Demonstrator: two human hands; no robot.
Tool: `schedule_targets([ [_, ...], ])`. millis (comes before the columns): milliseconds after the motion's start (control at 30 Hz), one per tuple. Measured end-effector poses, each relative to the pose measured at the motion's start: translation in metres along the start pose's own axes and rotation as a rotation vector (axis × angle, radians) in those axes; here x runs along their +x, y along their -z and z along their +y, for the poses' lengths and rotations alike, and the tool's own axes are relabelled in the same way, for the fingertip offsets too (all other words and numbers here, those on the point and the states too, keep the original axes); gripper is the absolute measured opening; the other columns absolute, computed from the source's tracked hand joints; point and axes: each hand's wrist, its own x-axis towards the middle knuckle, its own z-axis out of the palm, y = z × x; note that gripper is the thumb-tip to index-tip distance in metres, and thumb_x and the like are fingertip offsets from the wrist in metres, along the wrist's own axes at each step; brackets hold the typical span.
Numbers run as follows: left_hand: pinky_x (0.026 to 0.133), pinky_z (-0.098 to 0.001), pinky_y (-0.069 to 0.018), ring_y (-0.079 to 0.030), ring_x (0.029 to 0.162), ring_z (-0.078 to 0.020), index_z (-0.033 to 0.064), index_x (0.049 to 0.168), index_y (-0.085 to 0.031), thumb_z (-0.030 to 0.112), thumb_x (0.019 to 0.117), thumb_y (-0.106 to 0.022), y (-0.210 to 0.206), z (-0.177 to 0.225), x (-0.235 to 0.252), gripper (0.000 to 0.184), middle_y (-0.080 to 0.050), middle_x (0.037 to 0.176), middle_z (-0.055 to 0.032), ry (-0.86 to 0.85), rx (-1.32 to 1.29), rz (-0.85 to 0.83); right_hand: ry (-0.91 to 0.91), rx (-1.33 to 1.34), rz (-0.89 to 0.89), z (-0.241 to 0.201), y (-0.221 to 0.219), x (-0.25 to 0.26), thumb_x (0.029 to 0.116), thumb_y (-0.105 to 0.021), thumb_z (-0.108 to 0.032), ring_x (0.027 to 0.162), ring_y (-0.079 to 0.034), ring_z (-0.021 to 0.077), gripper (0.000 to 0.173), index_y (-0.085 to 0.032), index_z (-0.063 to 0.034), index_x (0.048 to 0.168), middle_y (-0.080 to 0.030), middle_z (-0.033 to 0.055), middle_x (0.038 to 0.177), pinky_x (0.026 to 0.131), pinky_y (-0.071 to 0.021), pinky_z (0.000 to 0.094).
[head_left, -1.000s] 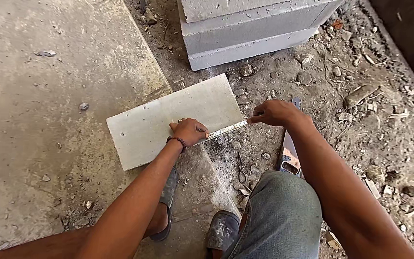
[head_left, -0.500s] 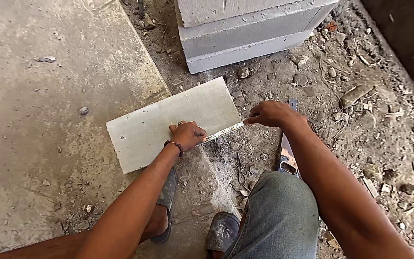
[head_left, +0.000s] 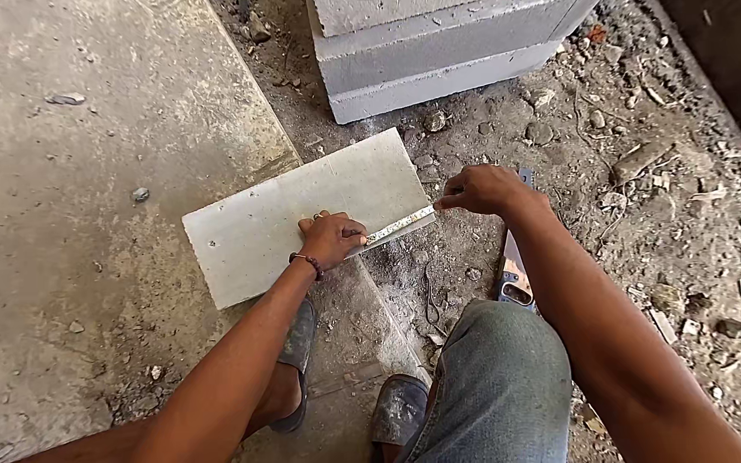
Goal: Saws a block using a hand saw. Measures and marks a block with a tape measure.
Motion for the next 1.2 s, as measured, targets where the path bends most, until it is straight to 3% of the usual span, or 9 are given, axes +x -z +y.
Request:
schedule_targets([
  [633,0.095,-0.0595,-0.0294,-0.056,0.098,-0.0254,0.0285,0.099,-0.081,0.035,0.0971,-0.069,-0.015,-0.003,-0.011,0.014,-0.064,0.081,0.0032,-0.1,0.176,0.027,0.044,-0.011,0.008,0.002,-0.002,-0.005,0.0912,-0.064,-0.067,0.1,-0.067,0.0363,0.045,-0.076,-0.0236,0.096,-0.071,0.0103,0.102,0.078,-0.0501,0.0679],
  [700,0.097,-0.0591,-0.0288,-0.055,0.099,-0.0232,0.0304,0.096,-0.082,0.039,0.093,-0.073,-0.018,-0.008,-0.018,0.012,-0.064,0.084,0.0041,-0.128,0.153,0.074,0.071,0.013,0.017,0.003,-0.01,-0.012,0.0909,-0.066,-0.065,0.1,-0.067,0.0362,0.043,-0.076,-0.0233,0.096,-0.07,0.0103,0.102,0.079,-0.0504,0.0684],
  [767,0.099,-0.0616,-0.0312,-0.059,0.103,-0.0241,0.0245,0.105,-0.082,0.039,0.0871,-0.08,-0.009,-0.014,-0.018,0.023,-0.068,0.097,-0.0011,-0.17,-0.003,0.22,0.118,0.1,0.069,0.018,-0.017,-0.022,0.0939,-0.065,-0.062,0.093,-0.068,0.0355,0.044,-0.076,-0.0193,0.096,-0.069,0.0114,0.097,0.078,-0.0521,0.0668],
  [867,0.094,-0.0591,-0.0458,-0.065,0.097,-0.0246,0.0134,0.115,-0.077,0.033,0.092,-0.075,0.03,-0.008,-0.013,0.031,-0.071,0.101,-0.0068,-0.135,-0.156,0.392,0.041,0.431,0.099,0.052,-0.062,-0.053,0.1024,-0.057,-0.053,0.08,-0.065,0.0329,0.048,-0.07,-0.0074,0.098,-0.065,0.0143,0.086,0.073,-0.0518,0.0624],
  [1000,0.09,-0.0565,-0.0473,-0.066,0.091,-0.0221,0.0116,0.108,-0.077,0.033,0.0961,-0.071,0.083,0.008,0.003,0.025,-0.072,0.096,-0.0056,-0.09,-0.064,0.425,-0.16,0.777,0.069,0.074,-0.202,-0.103,0.1007,-0.063,-0.049,0.073,-0.064,0.0348,0.049,-0.064,-0.0017,0.113,-0.065,0.0205,0.085,0.068,-0.0545,0.0592],
  [1067,0.091,-0.0595,-0.0476,-0.068,0.092,-0.0234,0.0116,0.109,-0.077,0.033,0.0969,-0.071,0.104,0.015,0.015,0.025,-0.073,0.097,-0.007,-0.051,-0.02,0.406,-0.048,0.87,0.394,0.057,-0.266,-0.142,0.102,-0.063,-0.03,0.078,-0.067,0.0278,0.039,-0.067,0.0087,0.109,-0.068,0.0244,0.088,0.071,-0.0572,0.046],
  [1133,0.091,-0.0594,-0.049,-0.069,0.093,-0.0249,0.0089,0.109,-0.076,0.031,0.0973,-0.071,0.128,0.023,0.023,0.026,-0.074,0.098,-0.01,-0.042,0.007,0.382,-0.503,1.199,0.218,-0.02,-0.184,-0.209,0.1075,-0.043,-0.003,0.116,-0.061,0.0165,0.032,-0.056,0.0146,0.13,-0.063,0.027,0.127,0.101,-0.0479,0.0249],
  [1167,0.09,-0.0562,-0.0524,-0.069,0.092,-0.0251,0.0062,0.11,-0.075,0.029,0.0984,-0.07,0.14,0.027,0.024,0.026,-0.073,0.099,-0.0122,-0.063,0.033,0.356,-0.784,1.368,0.157,-0.056,-0.125,-0.231,0.1092,-0.032,0.001,0.123,-0.054,0.0121,0.036,-0.049,0.0147,0.138,-0.057,0.0241,0.14,0.105,-0.0411,0.0198],
  [1200,0.09,-0.0546,-0.0538,-0.069,0.092,-0.0264,0.0032,0.111,-0.074,0.025,0.0993,-0.069,0.151,0.031,0.026,0.025,-0.073,0.1,-0.0151,-0.088,0.061,0.325,-0.93,1.381,0.158,-0.075,-0.094,-0.242,0.1105,-0.026,0.0,0.127,-0.052,0.0104,0.038,-0.047,0.0133,0.14,-0.054,0.0214,0.143,0.106,-0.0386,0.0181],
])
